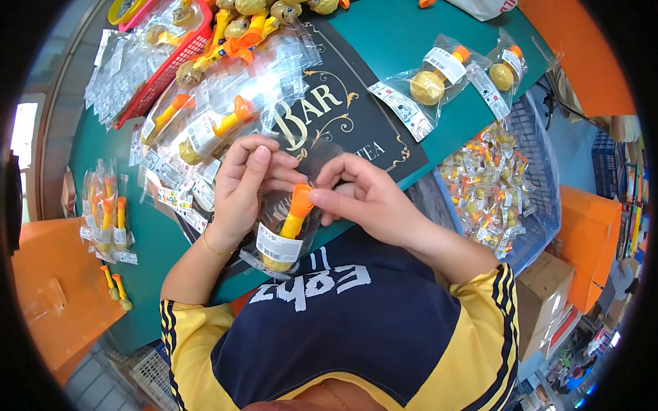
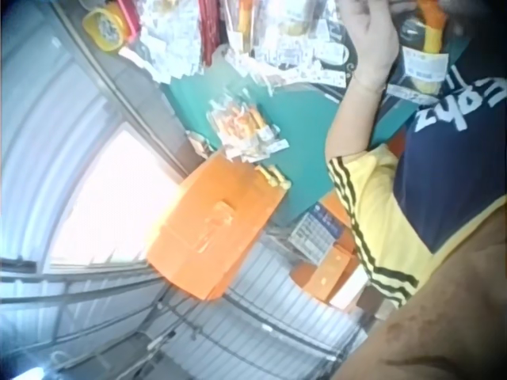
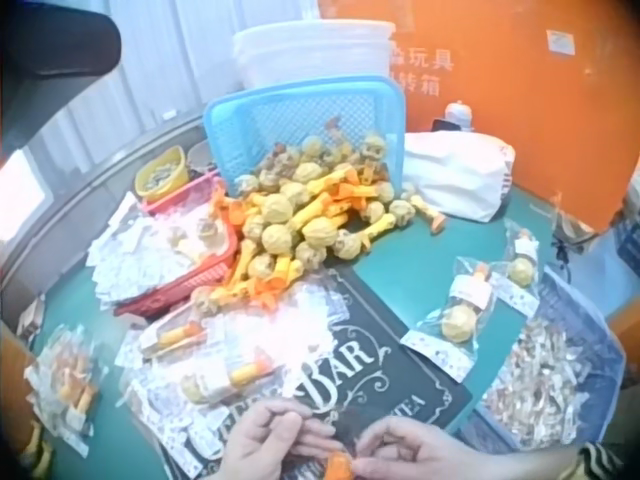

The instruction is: Packaging small items into plastic bags.

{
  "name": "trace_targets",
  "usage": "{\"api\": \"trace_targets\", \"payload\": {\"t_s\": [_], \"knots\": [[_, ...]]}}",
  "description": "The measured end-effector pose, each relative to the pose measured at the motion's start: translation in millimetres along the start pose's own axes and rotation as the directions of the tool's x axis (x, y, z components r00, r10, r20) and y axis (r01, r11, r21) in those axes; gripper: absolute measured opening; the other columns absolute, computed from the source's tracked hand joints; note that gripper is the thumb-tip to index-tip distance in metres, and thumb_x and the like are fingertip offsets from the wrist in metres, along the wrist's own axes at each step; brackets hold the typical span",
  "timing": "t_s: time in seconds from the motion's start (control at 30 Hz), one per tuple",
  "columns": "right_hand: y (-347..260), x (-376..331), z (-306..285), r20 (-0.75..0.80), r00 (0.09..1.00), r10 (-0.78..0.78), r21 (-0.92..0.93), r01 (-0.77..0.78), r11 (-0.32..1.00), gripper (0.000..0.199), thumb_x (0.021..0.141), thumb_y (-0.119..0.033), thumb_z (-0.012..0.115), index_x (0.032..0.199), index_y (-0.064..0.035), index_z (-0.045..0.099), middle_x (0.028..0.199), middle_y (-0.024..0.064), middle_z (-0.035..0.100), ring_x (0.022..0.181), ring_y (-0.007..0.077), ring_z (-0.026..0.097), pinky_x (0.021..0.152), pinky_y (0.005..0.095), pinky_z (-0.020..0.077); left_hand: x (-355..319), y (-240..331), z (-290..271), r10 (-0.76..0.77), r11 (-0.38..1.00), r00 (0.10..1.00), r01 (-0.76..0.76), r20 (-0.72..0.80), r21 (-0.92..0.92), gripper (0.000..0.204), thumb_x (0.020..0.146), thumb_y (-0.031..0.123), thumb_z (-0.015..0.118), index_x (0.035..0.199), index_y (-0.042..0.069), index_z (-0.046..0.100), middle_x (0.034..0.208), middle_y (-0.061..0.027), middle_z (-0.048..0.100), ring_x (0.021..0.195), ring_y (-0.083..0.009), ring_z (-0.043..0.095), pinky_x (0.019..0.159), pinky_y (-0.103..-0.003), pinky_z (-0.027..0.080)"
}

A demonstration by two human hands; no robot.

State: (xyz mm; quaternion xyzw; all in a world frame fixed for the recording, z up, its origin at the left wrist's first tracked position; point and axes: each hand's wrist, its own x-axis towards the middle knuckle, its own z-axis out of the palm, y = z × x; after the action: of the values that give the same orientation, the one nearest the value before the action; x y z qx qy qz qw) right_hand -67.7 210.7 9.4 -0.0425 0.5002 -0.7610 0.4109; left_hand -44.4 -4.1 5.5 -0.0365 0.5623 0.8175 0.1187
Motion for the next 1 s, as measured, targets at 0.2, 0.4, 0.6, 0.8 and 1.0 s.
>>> {"api": "trace_targets", "payload": {"t_s": [0.2,0.4,0.6,0.8,1.0], "knots": [[15,10,4,-0.043,0.987,-0.152,0.012,0.152,0.988,0.009,0.095,-0.009,0.057,0.099,-0.0028,0.053,0.092,0.0059,0.06,0.077,0.012,0.064,0.07,0.0238,0.0515,2,3,-3,-0.05,0.999,0.998,0.05,-0.026,0.011,0.025,0.099,0.02,0.053,0.115,0.001,0.051,0.099,-0.0099,0.065,0.083,-0.0126,0.065,0.075,-0.024,0.053],[21,9,4,-0.073,0.98,-0.183,0.038,0.186,0.982,0.008,0.096,-0.009,0.055,0.099,-0.0033,0.05,0.093,0.0065,0.06,0.077,0.0113,0.063,0.071,0.0229,0.0503,-3,-3,0,-0.075,0.994,0.997,0.076,-0.017,0.075,0.02,0.091,0.014,0.065,0.105,0.0,0.059,0.089,-0.002,0.064,0.079,-0.0061,0.061,0.072,-0.018,0.049],[33,8,14,-0.106,0.954,-0.28,-0.038,0.278,0.96,0.006,0.097,-0.006,0.052,0.099,-0.0038,0.047,0.096,0.0042,0.055,0.086,0.0054,0.052,0.076,0.0186,0.0421,-9,-11,6,0.318,0.757,0.943,-0.318,0.103,0.571,0.012,0.093,0.011,0.061,0.101,0.002,0.059,0.084,-0.0009,0.061,0.072,-0.004,0.058,0.063,-0.019,0.047],[31,10,10,-0.17,0.926,-0.336,0.094,0.355,0.93,0.005,0.098,-0.007,0.048,0.099,-0.0072,0.043,0.095,0.0066,0.055,0.074,0.0102,0.055,0.066,0.0214,0.0455,-3,-4,3,0.017,0.995,0.996,-0.008,-0.09,0.098,0.015,0.096,0.015,0.057,0.104,0.002,0.057,0.075,0.002,0.054,0.062,-0.0028,0.049,0.056,-0.016,0.04],[29,10,2,-0.156,0.934,-0.323,0.061,0.335,0.94,0.009,0.097,-0.008,0.049,0.105,-0.0068,0.044,0.088,0.0061,0.056,0.064,0.0111,0.052,0.057,0.022,0.0427,3,0,-10,-0.057,0.993,0.998,0.057,-0.007,0.102,0.015,0.097,0.016,0.056,0.103,0.002,0.057,0.075,-0.0007,0.054,0.063,-0.0063,0.05,0.056,-0.02,0.041]]}}
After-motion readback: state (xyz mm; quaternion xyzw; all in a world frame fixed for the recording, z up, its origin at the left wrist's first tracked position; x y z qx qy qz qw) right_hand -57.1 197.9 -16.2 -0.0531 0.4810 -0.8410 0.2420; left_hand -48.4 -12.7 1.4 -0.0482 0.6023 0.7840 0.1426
